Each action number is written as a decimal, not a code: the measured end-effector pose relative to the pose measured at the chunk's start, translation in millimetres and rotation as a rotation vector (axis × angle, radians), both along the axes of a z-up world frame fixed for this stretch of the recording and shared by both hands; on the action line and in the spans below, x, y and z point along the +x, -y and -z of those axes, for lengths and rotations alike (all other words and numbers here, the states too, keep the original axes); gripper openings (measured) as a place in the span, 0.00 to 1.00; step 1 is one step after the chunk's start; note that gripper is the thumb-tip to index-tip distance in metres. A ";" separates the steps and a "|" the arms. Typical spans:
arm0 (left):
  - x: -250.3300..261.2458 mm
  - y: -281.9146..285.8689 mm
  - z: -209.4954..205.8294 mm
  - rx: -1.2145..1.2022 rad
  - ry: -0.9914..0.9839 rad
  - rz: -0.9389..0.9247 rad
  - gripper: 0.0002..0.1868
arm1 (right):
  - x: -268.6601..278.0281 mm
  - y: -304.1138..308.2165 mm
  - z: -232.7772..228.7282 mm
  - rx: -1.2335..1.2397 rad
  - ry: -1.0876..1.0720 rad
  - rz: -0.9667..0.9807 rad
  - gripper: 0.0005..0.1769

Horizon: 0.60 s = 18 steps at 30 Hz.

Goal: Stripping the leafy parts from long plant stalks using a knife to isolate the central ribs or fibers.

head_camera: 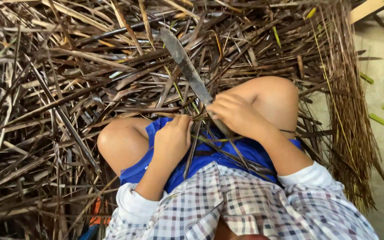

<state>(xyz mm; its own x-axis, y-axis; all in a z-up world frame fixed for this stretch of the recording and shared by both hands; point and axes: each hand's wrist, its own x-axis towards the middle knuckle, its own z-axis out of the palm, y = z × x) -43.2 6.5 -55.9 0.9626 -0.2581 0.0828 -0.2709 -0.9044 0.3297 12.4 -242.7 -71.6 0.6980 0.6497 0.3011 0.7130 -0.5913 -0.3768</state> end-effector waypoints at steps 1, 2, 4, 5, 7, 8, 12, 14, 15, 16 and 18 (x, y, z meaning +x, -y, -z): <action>2.8 -3.3 -2.9 0.040 0.053 0.029 0.07 | -2.1 2.7 0.7 -0.029 0.025 -0.005 0.16; 3.3 -6.7 -5.8 0.081 0.099 0.061 0.05 | -7.4 5.5 2.2 -0.056 0.043 -0.007 0.14; 8.4 -23.1 -26.5 0.104 0.144 0.097 0.05 | 2.8 12.0 -38.7 -0.110 0.124 -0.096 0.17; 11.9 -30.5 -37.0 0.127 0.184 0.129 0.06 | 8.6 16.1 -59.4 -0.164 0.201 -0.188 0.21; 21.5 -58.9 -59.5 0.159 0.242 0.138 0.08 | 37.0 80.6 -20.6 -0.142 0.453 0.015 0.13; 24.4 -73.1 -70.2 0.191 0.279 0.148 0.11 | 47.2 113.1 0.9 -0.115 0.683 0.219 0.08; 35.6 -104.5 -116.5 0.245 0.429 0.132 0.09 | 48.1 247.2 19.6 -0.272 0.567 0.561 0.17; 35.1 -118.7 -119.2 0.365 0.501 0.049 0.07 | 26.3 320.3 68.5 -0.229 0.163 0.852 0.14; 34.6 -121.8 -115.9 0.347 0.504 0.094 0.07 | 4.8 355.6 99.1 -0.242 0.156 0.898 0.14; 34.5 -125.1 -114.7 0.370 0.571 0.073 0.07 | -12.7 390.2 128.3 -0.159 0.125 0.987 0.15; 38.1 -127.4 -110.8 0.382 0.636 0.076 0.11 | -54.0 435.6 163.6 -0.079 0.089 1.100 0.16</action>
